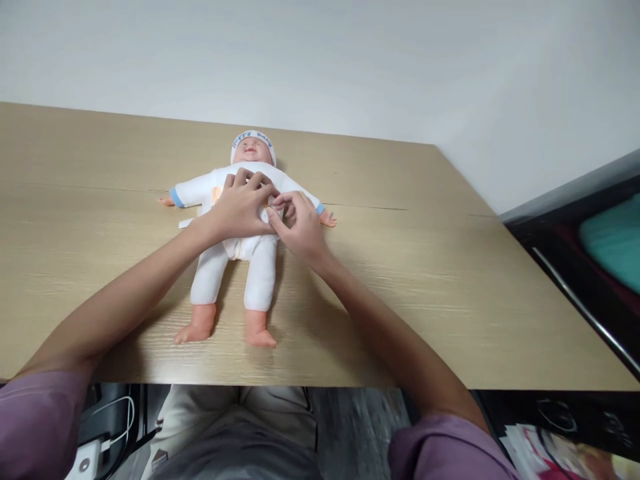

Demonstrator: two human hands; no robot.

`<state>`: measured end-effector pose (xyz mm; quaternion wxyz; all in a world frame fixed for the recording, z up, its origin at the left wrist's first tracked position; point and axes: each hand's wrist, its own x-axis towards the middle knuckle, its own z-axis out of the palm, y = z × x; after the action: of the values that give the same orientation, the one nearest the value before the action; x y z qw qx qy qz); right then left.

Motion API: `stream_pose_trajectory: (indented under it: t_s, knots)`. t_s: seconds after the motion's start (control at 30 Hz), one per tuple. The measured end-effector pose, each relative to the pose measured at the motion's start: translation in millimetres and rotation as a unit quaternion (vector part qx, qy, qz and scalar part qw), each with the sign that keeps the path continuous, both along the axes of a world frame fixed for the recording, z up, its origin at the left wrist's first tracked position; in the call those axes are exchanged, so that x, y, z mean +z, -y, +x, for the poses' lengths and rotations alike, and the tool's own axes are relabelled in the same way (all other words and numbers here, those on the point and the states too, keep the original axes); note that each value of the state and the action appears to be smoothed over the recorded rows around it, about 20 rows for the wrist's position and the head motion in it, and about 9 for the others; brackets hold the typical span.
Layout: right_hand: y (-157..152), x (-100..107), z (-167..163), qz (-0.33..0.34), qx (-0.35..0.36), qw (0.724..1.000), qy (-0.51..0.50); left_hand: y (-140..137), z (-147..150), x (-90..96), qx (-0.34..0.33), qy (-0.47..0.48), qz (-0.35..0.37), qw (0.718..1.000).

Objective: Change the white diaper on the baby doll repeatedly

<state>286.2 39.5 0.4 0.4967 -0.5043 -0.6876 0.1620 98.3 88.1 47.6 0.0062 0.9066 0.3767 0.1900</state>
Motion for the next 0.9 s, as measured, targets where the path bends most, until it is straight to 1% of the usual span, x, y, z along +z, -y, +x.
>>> stream_pose_trajectory:
  t_s: [0.07, 0.13, 0.23, 0.33, 0.4, 0.5, 0.53, 0.6, 0.67, 0.73, 0.8, 0.83, 0.9]
  knots:
    - [13.4, -2.3, 4.9, 0.062, 0.022, 0.997, 0.045, -0.4, 0.4, -1.4, 0.000, -0.001, 0.002, 1.000]
    - [20.8, -7.5, 8.8, 0.082, 0.071, 0.991, 0.082, -1.8, 0.8, -3.7, 0.000, 0.005, 0.001, 1.000]
    - [21.3, -18.4, 12.3, 0.070, 0.120, 0.984, 0.115, -5.0, 0.9, -7.0, -0.004, 0.022, -0.007, 1.000]
    - [16.3, -26.4, 14.8, 0.053, 0.139, 0.984, 0.103, -7.8, -1.2, -5.9, -0.013, 0.037, -0.028, 0.999]
    - [13.3, -28.5, 16.7, 0.046, 0.157, 0.982, 0.095, -9.1, -6.5, -1.6, -0.033, 0.047, -0.049, 0.997]
    - [11.1, -29.6, 20.3, 0.038, 0.176, 0.978, 0.107, -11.0, -25.6, 4.8, -0.055, 0.097, -0.053, 0.992]
    - [10.9, -29.8, 21.6, 0.037, 0.172, 0.978, 0.111, -11.8, -35.6, 4.8, -0.046, 0.124, -0.044, 0.990]
    - [11.6, -29.1, 23.4, 0.045, 0.149, 0.982, 0.108, -13.2, -60.9, -0.3, 0.005, 0.176, -0.020, 0.984]
    - [14.1, -24.2, 22.7, 0.072, 0.111, 0.987, 0.087, -13.7, -91.0, -12.4, 0.083, 0.202, -0.003, 0.976]
    - [17.8, -12.5, 17.4, 0.112, 0.063, 0.990, 0.060, -12.1, -121.4, -28.2, 0.150, 0.194, -0.007, 0.970]
    - [20.8, 5.8, 5.9, 0.144, 0.026, 0.988, 0.048, -8.6, -146.1, -42.8, 0.179, 0.151, -0.035, 0.972]
    - [21.2, 16.3, -2.2, 0.152, 0.020, 0.987, 0.054, -6.5, -154.9, -48.4, 0.183, 0.123, -0.052, 0.974]
    - [18.0, 37.0, -21.8, 0.151, 0.046, 0.984, 0.087, -3.5, -164.7, -54.7, 0.189, 0.064, -0.078, 0.977]
